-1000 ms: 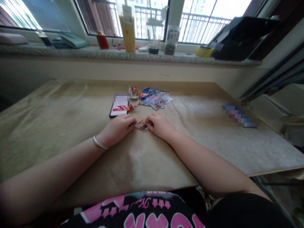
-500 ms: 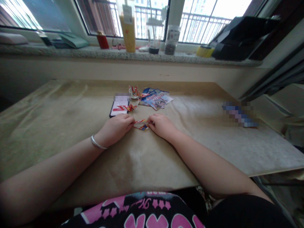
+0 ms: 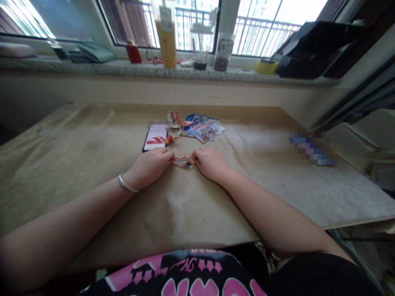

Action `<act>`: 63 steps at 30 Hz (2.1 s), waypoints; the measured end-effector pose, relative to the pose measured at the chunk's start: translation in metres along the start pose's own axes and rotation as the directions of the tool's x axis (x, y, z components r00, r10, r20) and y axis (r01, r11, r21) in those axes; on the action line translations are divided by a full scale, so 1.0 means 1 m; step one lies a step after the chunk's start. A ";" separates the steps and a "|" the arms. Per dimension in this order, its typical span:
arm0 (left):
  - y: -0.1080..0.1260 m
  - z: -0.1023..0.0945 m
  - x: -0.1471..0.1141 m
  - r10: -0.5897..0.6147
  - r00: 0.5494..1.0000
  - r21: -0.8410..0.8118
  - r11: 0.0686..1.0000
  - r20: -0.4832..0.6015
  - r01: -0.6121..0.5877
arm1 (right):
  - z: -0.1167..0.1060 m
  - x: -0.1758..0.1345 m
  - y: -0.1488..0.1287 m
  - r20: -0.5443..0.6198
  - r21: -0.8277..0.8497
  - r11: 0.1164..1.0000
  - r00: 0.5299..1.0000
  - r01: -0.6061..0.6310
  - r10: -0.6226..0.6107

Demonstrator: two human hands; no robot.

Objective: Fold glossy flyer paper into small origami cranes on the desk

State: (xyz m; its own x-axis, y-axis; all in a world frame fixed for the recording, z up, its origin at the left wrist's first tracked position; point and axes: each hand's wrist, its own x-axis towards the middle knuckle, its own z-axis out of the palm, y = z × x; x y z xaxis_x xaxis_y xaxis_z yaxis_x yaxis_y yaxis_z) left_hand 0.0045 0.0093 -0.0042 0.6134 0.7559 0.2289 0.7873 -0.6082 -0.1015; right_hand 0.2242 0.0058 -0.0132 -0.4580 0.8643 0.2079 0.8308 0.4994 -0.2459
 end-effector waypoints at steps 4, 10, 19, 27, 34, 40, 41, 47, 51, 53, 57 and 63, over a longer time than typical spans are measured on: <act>-0.014 0.007 0.003 0.024 0.999 -0.258 0.966 -0.033 -0.032 | 0.001 0.000 0.005 -0.036 0.051 0.999 0.999 -0.006 0.008; -0.018 0.012 0.002 0.060 0.997 -0.307 0.949 -0.042 -0.070 | 0.003 -0.001 0.012 -0.065 0.103 0.994 0.998 0.033 -0.026; -0.007 0.009 0.004 0.139 0.981 -0.323 0.930 -0.134 -0.176 | 0.009 0.001 0.004 -0.115 0.262 0.963 0.993 0.056 -0.026; -0.005 0.013 0.004 0.113 0.987 -0.342 0.929 -0.110 -0.145 | 0.010 0.006 0.000 -0.097 0.243 0.968 0.994 0.063 -0.041; -0.001 0.013 0.003 0.115 0.984 -0.342 0.927 -0.134 -0.154 | 0.013 0.005 0.003 -0.122 0.322 0.947 0.992 0.002 0.040; -0.002 0.010 0.004 0.176 0.976 -0.307 0.929 -0.127 -0.208 | 0.011 0.004 0.009 -0.115 0.280 0.950 0.988 0.135 -0.106; -0.003 0.010 0.004 0.184 0.975 -0.319 0.923 -0.128 -0.216 | 0.010 0.004 0.010 -0.117 0.282 0.946 0.984 0.162 -0.133; -0.010 0.018 0.006 0.114 0.985 -0.479 0.863 -0.127 -0.161 | 0.008 0.000 0.013 -0.129 0.273 0.932 0.969 0.240 -0.211; -0.011 0.021 0.007 0.037 0.995 -0.591 0.802 -0.096 -0.087 | 0.005 -0.002 0.011 -0.122 0.280 0.913 0.955 0.296 -0.271; -0.011 0.020 0.006 -0.023 0.998 -0.632 0.775 -0.062 -0.022 | 0.004 -0.003 0.012 -0.115 0.304 0.898 0.948 0.319 -0.297; -0.010 0.015 0.006 -0.119 0.992 -0.713 0.691 0.043 0.114 | 0.005 -0.004 0.012 -0.115 0.334 0.898 0.958 0.285 -0.262; -0.011 0.007 0.005 -0.122 0.984 -0.815 0.552 0.127 0.173 | 0.009 -0.004 0.009 -0.103 0.496 0.860 0.992 0.119 -0.078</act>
State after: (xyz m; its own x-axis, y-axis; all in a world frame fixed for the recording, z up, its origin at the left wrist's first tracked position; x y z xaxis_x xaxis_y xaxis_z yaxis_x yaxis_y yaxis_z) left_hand -0.0007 0.0217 -0.0082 0.5156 0.8490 0.1152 0.4902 -0.4026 0.7731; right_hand 0.2312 0.0072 -0.0247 -0.4863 0.8119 0.3230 0.5026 0.5623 -0.6567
